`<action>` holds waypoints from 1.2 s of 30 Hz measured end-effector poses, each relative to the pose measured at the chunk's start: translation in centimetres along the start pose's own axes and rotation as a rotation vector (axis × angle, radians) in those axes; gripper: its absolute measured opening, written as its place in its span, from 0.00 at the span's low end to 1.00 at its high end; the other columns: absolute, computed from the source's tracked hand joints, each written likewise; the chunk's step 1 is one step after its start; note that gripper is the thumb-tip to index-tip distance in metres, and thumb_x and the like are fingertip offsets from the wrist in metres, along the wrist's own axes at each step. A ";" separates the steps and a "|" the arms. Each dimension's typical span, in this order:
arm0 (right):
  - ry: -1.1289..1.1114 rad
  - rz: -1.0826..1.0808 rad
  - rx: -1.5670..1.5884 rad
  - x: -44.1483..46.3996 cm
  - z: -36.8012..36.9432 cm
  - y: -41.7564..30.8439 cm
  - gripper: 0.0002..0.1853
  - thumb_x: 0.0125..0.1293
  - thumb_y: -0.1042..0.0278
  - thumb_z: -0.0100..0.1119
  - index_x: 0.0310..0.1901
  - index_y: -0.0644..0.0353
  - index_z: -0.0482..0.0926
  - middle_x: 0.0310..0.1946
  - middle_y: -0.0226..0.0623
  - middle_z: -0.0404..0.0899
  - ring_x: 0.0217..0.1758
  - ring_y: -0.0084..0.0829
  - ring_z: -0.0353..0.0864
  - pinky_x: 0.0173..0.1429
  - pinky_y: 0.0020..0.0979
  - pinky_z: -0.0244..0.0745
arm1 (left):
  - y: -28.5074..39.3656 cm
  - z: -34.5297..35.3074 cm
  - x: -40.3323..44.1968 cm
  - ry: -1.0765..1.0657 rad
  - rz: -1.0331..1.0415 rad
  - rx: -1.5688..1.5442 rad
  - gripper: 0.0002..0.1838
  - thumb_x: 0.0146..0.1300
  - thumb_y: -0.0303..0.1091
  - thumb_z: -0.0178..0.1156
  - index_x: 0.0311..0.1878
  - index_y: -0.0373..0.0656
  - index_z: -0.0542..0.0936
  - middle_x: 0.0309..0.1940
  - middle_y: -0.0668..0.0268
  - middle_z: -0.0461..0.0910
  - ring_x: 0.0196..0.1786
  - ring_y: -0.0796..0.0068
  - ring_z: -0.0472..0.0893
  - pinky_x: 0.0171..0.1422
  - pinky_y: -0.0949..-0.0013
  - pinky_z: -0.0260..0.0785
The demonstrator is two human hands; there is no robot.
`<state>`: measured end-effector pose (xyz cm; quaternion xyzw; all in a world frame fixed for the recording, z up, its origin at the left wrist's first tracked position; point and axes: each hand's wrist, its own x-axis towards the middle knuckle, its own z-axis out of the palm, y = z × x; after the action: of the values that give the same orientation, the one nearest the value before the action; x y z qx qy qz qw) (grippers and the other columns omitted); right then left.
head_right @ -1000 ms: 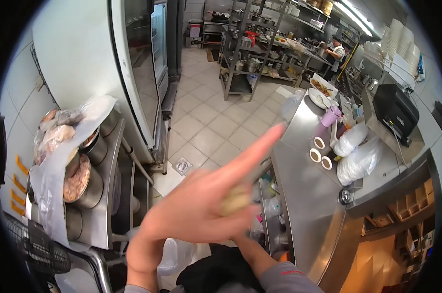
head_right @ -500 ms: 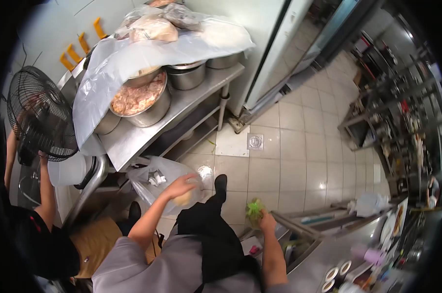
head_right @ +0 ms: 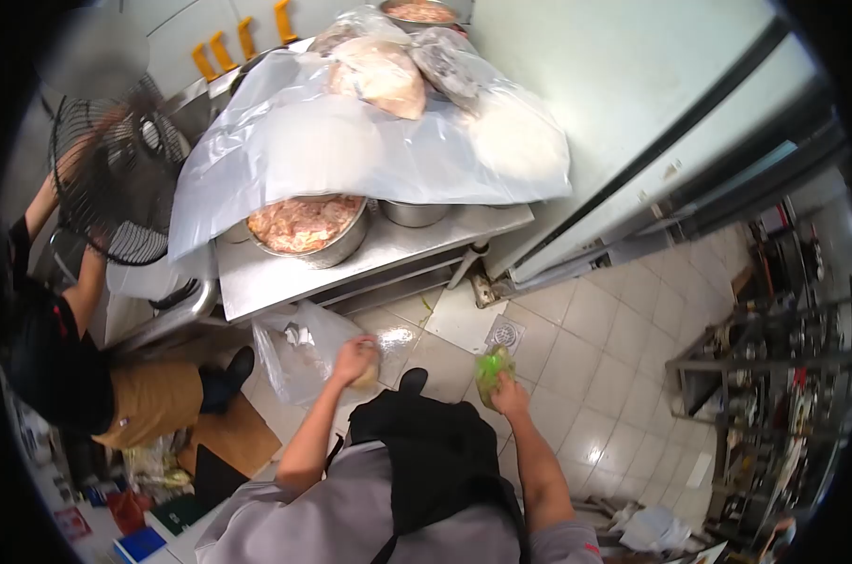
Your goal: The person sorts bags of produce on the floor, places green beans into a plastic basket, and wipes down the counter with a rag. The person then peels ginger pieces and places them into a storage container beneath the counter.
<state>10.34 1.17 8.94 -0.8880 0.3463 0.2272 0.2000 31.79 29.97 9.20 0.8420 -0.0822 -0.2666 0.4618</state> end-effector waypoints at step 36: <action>-0.899 -0.919 -0.288 -5.7 -0.8 -13.2 0.34 0.49 0.45 0.59 0.53 0.62 0.69 0.37 0.49 0.77 0.34 0.37 0.78 0.36 0.32 0.72 | 5.4 23.8 -20.6 0.890 -0.673 0.162 0.15 0.55 0.31 0.46 0.46 0.36 0.70 0.28 0.51 0.77 0.28 0.51 0.78 0.34 0.52 0.70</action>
<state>16.08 12.74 15.26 -0.7819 -0.2193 0.5115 0.2811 2.52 17.35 11.08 0.8858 0.3734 -0.0113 0.2755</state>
